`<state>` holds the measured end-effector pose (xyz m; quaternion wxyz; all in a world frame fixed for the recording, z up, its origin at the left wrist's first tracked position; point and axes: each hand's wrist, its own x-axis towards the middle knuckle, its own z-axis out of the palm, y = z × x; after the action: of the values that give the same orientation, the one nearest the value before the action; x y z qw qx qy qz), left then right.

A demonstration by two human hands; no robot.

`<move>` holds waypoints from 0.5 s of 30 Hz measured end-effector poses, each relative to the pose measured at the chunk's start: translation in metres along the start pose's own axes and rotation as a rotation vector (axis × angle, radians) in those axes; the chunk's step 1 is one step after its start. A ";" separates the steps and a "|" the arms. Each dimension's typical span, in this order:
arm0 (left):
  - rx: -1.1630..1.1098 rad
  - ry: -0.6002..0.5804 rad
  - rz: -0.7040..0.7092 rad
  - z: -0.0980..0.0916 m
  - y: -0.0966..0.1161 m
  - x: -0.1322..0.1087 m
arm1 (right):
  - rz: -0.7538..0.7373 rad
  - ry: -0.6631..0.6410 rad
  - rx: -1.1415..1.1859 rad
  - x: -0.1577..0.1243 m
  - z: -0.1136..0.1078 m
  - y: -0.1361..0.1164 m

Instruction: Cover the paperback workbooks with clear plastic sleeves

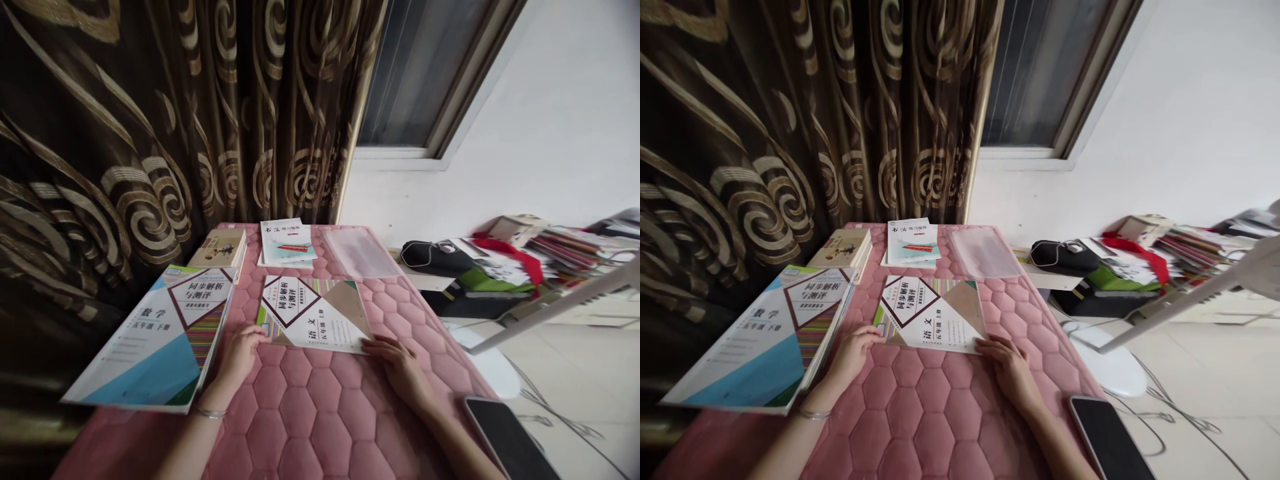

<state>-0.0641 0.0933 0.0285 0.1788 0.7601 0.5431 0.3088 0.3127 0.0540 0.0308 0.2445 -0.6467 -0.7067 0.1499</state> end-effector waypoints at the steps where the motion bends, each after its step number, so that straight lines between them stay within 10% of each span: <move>1: 0.004 -0.009 -0.001 -0.001 0.000 0.000 | 0.002 -0.009 -0.012 0.000 -0.001 0.001; 7: 0.144 -0.006 0.064 0.003 0.020 0.000 | -0.035 0.011 -0.142 -0.004 0.005 -0.006; 15: 0.256 -0.105 0.204 0.047 0.079 0.019 | -0.235 0.134 -0.239 0.012 0.057 -0.086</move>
<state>0.0280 0.0868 0.0465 0.0766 0.8429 0.4880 0.2134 0.2092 0.0614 0.0304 0.2284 -0.5927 -0.7723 -0.0079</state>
